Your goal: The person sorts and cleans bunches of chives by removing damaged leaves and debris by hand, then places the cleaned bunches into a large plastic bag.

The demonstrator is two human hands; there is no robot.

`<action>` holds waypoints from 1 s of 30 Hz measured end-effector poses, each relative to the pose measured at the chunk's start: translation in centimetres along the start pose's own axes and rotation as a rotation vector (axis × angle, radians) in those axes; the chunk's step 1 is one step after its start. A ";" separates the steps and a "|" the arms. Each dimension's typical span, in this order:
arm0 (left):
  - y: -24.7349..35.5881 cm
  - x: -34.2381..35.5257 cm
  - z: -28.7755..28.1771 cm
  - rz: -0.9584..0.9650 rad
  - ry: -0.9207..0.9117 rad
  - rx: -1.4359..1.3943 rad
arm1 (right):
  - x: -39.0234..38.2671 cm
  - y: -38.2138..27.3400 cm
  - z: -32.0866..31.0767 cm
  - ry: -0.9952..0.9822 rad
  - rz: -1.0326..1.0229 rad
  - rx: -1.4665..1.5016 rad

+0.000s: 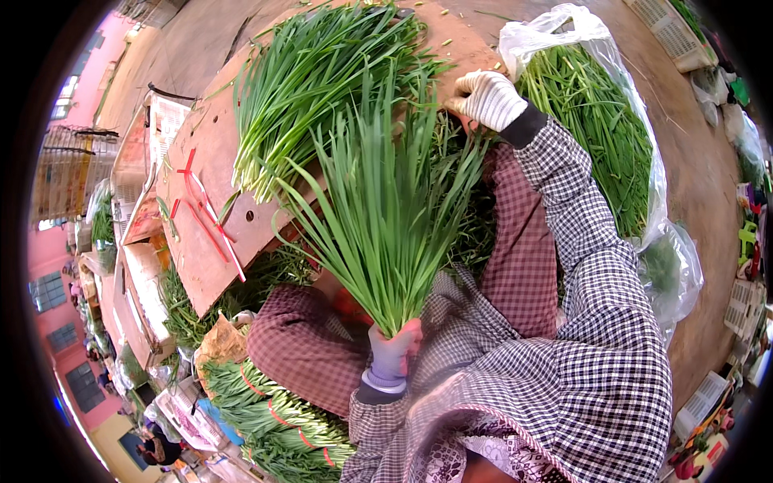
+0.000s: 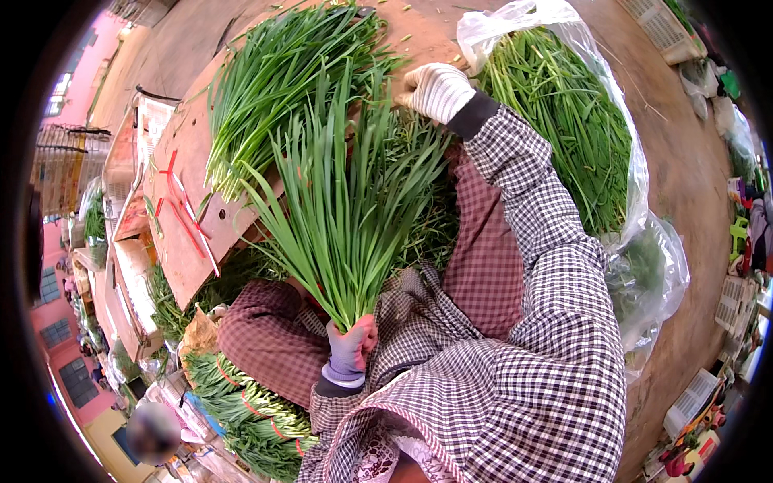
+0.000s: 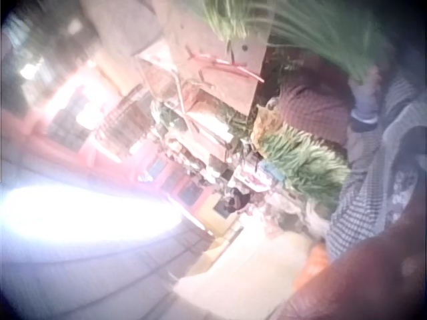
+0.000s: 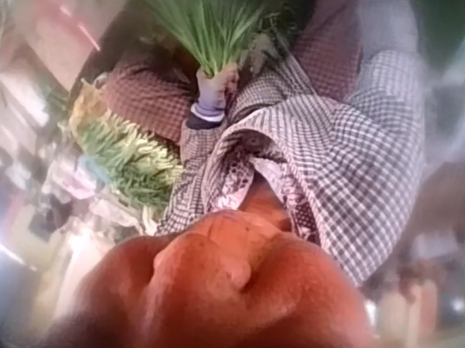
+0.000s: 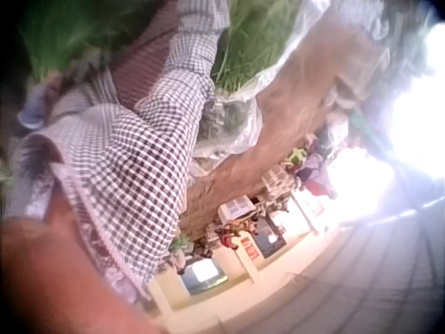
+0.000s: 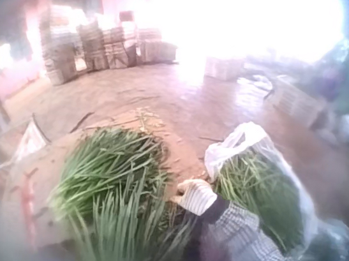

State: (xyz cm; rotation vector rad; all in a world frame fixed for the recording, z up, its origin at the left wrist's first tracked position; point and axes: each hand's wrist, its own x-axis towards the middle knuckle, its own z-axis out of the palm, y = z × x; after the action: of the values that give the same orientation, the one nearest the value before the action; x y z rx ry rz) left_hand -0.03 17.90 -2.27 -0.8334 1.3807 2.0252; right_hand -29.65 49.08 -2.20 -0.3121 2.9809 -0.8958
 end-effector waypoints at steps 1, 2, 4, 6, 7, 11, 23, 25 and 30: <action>-0.3 0.0 -0.2 0.032 -0.015 -0.029 | -0.6 0.2 0.3 0.028 -0.006 0.001; -0.4 0.0 -0.3 0.034 -0.015 -0.035 | -1.1 0.7 1.0 0.055 -0.012 0.002; -0.1 0.0 -0.1 0.035 -0.035 -0.037 | -2.4 1.6 1.3 0.220 -0.116 -0.144; 0.1 -0.2 0.1 0.058 -0.083 -0.047 | -3.8 1.4 1.2 0.186 -0.111 -0.028; 0.3 -0.3 0.2 0.071 -0.101 -0.052 | -4.4 0.7 1.0 0.119 -0.065 0.026; 0.7 -0.8 0.9 0.101 -0.096 -0.030 | -4.4 -1.3 0.6 0.078 -0.034 0.058; 0.1 -1.3 0.3 0.115 -0.076 -0.025 | -3.6 -5.1 2.7 0.218 -0.208 0.135; 0.2 -1.3 0.5 0.110 -0.084 -0.008 | -3.6 -5.2 2.6 0.209 -0.219 0.034; -0.4 -1.1 0.1 0.131 -0.081 0.000 | -2.4 -5.1 4.2 0.032 -0.334 0.007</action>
State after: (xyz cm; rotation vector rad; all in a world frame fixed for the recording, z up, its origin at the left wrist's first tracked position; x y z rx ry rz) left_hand 0.96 17.98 -1.65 -0.6684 1.4224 2.1331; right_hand -26.07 43.10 -3.08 -0.8222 3.0041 -0.9391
